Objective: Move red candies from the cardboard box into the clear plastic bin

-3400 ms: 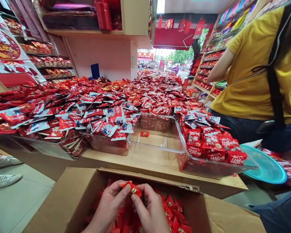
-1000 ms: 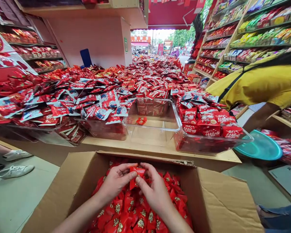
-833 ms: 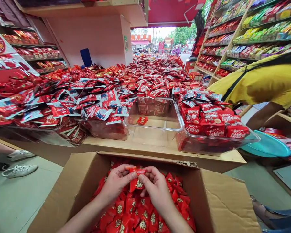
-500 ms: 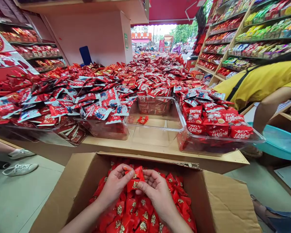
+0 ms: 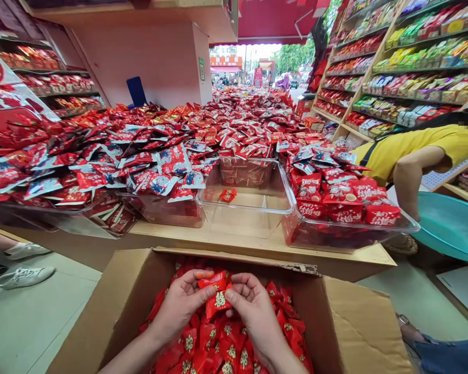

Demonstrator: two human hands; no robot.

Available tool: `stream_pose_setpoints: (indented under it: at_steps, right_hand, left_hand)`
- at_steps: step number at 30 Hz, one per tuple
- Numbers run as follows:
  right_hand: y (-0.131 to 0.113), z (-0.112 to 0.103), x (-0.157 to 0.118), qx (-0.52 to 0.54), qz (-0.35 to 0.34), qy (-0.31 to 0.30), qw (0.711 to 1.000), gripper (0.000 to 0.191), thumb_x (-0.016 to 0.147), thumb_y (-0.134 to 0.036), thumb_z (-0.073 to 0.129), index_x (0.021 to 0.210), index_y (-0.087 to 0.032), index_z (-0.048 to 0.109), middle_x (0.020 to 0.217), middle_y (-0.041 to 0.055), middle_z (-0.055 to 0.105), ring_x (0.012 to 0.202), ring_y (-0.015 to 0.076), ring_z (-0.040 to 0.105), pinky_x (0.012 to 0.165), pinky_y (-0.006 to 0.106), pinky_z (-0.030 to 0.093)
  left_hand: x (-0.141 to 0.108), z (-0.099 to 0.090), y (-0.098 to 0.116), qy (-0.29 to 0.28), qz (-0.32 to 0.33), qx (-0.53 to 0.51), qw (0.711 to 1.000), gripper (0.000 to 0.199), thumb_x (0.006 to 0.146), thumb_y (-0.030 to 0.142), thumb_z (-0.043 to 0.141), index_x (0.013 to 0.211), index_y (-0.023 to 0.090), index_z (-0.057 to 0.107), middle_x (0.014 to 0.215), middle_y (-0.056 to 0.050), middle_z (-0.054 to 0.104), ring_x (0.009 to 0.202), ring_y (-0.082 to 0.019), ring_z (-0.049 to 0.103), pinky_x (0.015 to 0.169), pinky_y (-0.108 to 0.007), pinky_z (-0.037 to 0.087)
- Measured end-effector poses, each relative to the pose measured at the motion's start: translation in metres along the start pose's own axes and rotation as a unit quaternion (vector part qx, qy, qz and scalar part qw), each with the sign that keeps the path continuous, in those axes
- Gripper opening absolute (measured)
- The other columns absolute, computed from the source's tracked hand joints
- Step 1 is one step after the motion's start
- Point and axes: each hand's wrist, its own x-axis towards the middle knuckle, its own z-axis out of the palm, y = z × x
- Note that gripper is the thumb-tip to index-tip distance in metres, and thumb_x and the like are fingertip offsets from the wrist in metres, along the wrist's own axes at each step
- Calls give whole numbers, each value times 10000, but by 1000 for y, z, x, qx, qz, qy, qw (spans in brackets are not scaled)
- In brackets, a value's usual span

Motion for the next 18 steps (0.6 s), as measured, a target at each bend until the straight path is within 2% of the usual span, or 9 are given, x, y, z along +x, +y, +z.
stream_pose_setpoints:
  at_steps: [3,5,9,12,15,18]
  right_hand:
    - [3,3,-1,-32,-1,-22,999,437,603,-310,704,987,-192,530,878,37,590,668,126,540,437,189,438]
    - [5,6,-1,-69,-9,-43,997,431,607,-342,694,984,-191,551,937,60,598,733,160,560,468,209,460]
    - [8,11,-2,-102,-87,-39,990,294,617,-354,679,857,-193,628,804,48,643,786,186,584,707,281,472]
    - [6,13,-3,-194,-141,-29,970,248,638,-369,652,823,-203,650,751,60,638,706,189,582,649,280,477]
    - [-18,18,-8,-322,-214,-34,921,195,658,-355,626,777,-206,667,692,58,617,610,168,564,553,247,469]
    - [-76,34,-10,-411,-282,-47,865,146,684,-299,611,801,-230,666,737,46,641,659,165,579,607,241,474]
  left_hand:
    - [-1,0,1,-15,13,4,1000,223,528,171,742,715,154,621,722,5,656,686,-103,585,657,-194,464]
    - [-2,-1,1,-32,12,3,999,218,526,161,742,707,156,622,704,5,664,684,-105,588,660,-195,464]
    - [-4,-3,0,-30,9,18,999,223,532,176,740,733,155,645,720,-23,689,693,-130,603,664,-221,472]
    - [-7,-2,3,-13,23,16,1000,230,510,196,752,720,160,666,725,-39,697,691,-149,612,660,-236,481]
    - [-11,0,8,-12,63,-38,997,325,512,263,752,818,198,668,825,-63,700,748,-177,620,677,-260,486]
    - [-13,-1,12,17,99,-71,992,360,532,353,729,858,220,654,802,-60,698,735,-169,613,668,-255,473]
